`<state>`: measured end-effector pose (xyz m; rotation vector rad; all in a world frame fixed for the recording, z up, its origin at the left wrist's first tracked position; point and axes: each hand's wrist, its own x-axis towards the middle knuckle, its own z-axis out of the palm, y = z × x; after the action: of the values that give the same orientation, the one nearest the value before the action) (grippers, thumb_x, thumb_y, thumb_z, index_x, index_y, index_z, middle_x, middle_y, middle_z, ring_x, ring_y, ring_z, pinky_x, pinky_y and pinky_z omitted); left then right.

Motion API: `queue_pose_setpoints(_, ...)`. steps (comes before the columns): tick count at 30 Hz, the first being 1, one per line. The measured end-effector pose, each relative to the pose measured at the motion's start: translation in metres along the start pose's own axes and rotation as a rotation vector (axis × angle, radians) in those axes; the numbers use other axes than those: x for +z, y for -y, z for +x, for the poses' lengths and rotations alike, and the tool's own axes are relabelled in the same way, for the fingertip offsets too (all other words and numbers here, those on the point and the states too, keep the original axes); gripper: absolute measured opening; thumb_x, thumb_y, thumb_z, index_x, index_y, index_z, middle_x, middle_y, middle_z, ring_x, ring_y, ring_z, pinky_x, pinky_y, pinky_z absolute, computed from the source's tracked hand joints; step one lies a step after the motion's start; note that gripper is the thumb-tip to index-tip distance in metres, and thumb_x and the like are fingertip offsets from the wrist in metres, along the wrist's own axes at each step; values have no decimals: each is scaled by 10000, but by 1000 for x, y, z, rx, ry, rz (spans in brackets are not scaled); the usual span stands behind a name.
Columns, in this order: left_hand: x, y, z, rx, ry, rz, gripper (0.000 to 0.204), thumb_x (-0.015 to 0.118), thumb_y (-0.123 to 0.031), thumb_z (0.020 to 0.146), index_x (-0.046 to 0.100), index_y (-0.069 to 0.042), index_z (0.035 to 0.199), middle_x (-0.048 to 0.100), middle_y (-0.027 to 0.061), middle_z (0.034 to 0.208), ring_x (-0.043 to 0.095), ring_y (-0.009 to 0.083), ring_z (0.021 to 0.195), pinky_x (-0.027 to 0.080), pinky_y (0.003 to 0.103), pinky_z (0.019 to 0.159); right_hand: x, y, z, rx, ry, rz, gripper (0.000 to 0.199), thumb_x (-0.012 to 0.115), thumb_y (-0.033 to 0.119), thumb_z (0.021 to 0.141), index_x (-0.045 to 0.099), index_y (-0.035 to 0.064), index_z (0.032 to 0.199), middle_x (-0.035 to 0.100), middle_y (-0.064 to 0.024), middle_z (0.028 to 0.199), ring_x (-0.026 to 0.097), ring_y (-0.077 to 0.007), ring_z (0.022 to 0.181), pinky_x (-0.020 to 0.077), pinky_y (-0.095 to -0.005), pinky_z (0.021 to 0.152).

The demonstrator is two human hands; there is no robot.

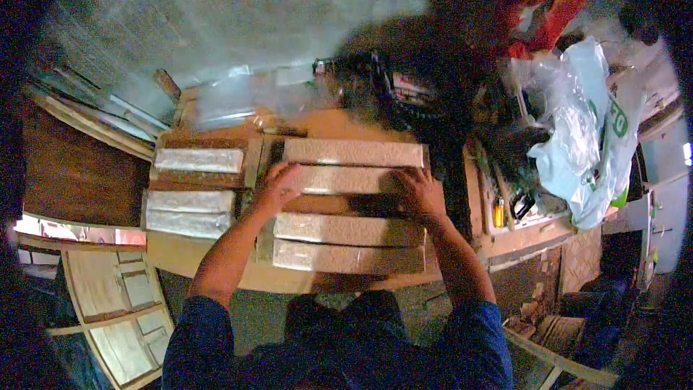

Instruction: The person picks up blocks of tempeh wrapped in plastic from a wooden shelf and places them on a table. They then rearrange the blocks on the table by hand and with a wooden stick before lifting a stack of blocks to return them to a shelf.

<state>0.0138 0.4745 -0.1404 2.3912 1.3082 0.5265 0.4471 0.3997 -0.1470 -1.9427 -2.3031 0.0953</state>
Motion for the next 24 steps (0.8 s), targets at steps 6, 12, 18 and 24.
queue_pose_setpoints(6,-1,-21,-6,-92,-15,-47,728,770,-196,794,439,-189,1443,385,182,1473,450,377,1302,435,447,1031,-21,19,-11,-36,-114,151,705,801,208,687,525,208,1336,473,-108,1374,435,-369,1251,409,-458,1027)
queue_pose_setpoints(12,-24,-25,-36,-274,-119,-52,685,724,-220,842,420,-152,1452,388,212,1480,425,385,1328,372,452,1085,-24,8,-41,157,-235,476,616,765,201,791,511,100,1343,507,-155,1340,457,-387,1247,417,-460,1023)
queue_pose_setpoints(18,-61,-50,-118,-337,-258,-51,603,674,-208,877,443,-90,1421,468,218,1408,435,391,1309,356,461,1093,-43,-3,-99,347,-152,568,442,711,139,824,572,26,1228,620,-179,1133,598,-339,1070,487,-409,908)
queue_pose_setpoints(24,-73,-69,-230,-540,-243,-21,575,654,-208,891,450,-88,1415,464,240,1402,442,411,1298,377,467,1076,-31,12,-133,242,-260,518,369,698,130,846,601,6,1180,651,-154,1057,632,-305,965,496,-383,863)
